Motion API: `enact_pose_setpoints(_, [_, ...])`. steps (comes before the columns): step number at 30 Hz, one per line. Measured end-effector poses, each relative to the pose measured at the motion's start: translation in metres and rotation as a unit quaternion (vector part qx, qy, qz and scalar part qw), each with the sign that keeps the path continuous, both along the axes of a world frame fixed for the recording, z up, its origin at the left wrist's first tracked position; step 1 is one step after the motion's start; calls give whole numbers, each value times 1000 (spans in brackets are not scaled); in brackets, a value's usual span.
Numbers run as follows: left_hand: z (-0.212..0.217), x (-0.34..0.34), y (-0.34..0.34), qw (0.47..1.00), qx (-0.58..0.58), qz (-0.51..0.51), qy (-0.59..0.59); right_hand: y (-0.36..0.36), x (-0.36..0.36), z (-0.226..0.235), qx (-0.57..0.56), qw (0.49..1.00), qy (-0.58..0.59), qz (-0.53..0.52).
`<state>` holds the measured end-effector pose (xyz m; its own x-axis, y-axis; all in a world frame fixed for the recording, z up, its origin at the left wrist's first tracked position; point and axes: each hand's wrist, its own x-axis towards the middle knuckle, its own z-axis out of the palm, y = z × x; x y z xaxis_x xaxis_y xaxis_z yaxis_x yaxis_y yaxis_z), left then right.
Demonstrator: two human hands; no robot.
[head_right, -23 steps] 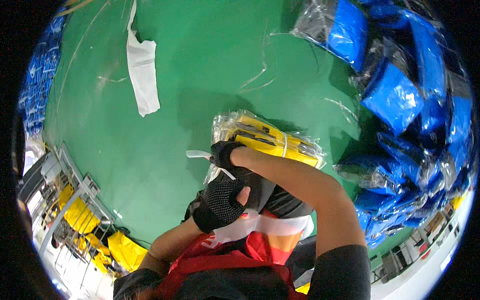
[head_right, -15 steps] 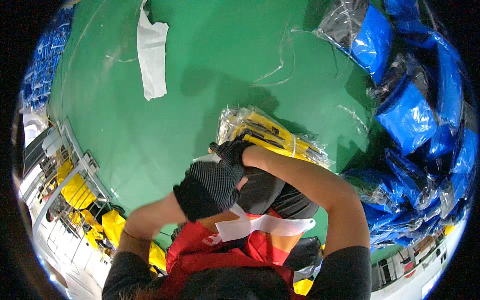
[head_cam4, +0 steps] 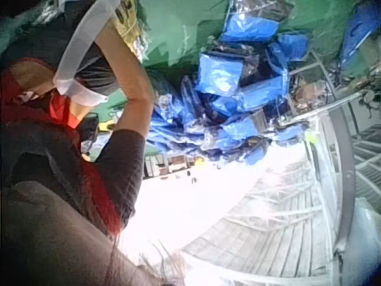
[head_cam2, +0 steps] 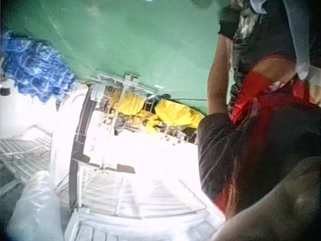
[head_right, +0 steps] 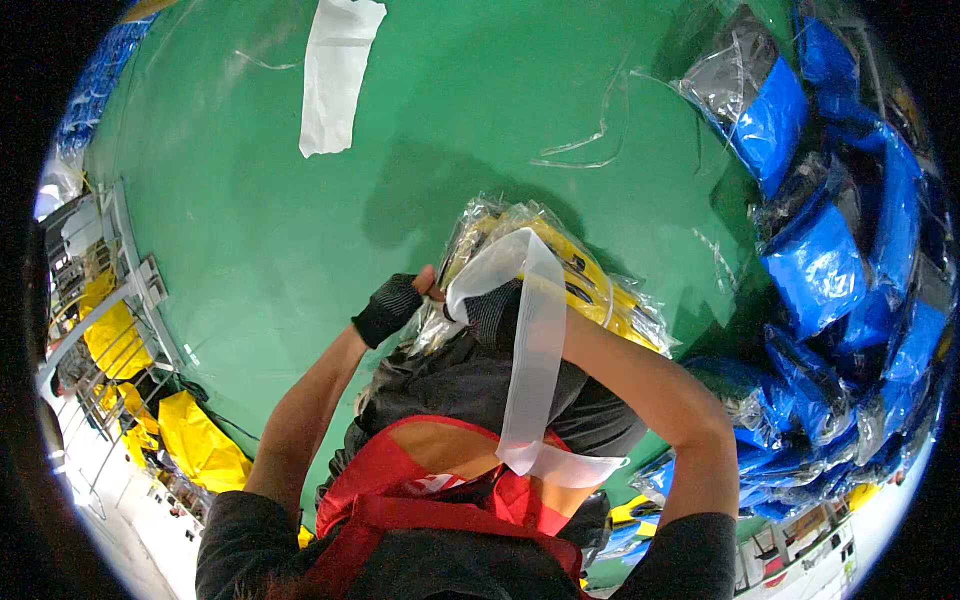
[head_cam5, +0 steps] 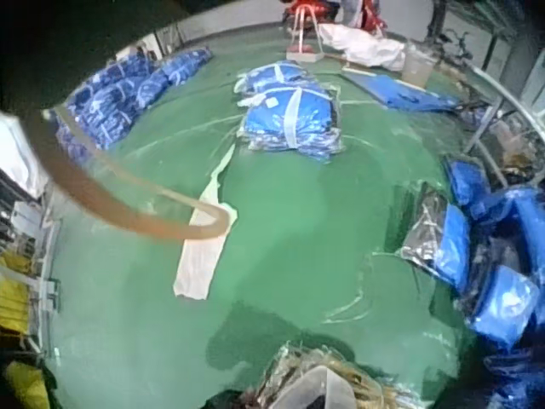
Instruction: The person sits on a green floor and bundles blue and yellow plastic-wrapped packages using a white strap. They gather packages, wrap the strap around them, and secure the bundle with a tool, repeating the process for multiple sets.
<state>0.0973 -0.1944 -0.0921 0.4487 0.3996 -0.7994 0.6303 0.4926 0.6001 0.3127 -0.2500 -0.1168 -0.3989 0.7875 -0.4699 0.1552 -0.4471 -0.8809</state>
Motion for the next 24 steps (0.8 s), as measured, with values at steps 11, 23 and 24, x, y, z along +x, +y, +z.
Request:
enact_pose_setpoints(11, [21,9,-21,999,28,-10,44,18,-14,12,55,982,-134,122])
enact_pose_setpoints(23, [-17,0,-50,964,259,61,2,1,15,58,135,961,-231,68])
enact_pose_setpoints(24, [-11,1,-51,970,144,195,-35,20,22,88,87,956,-238,145])
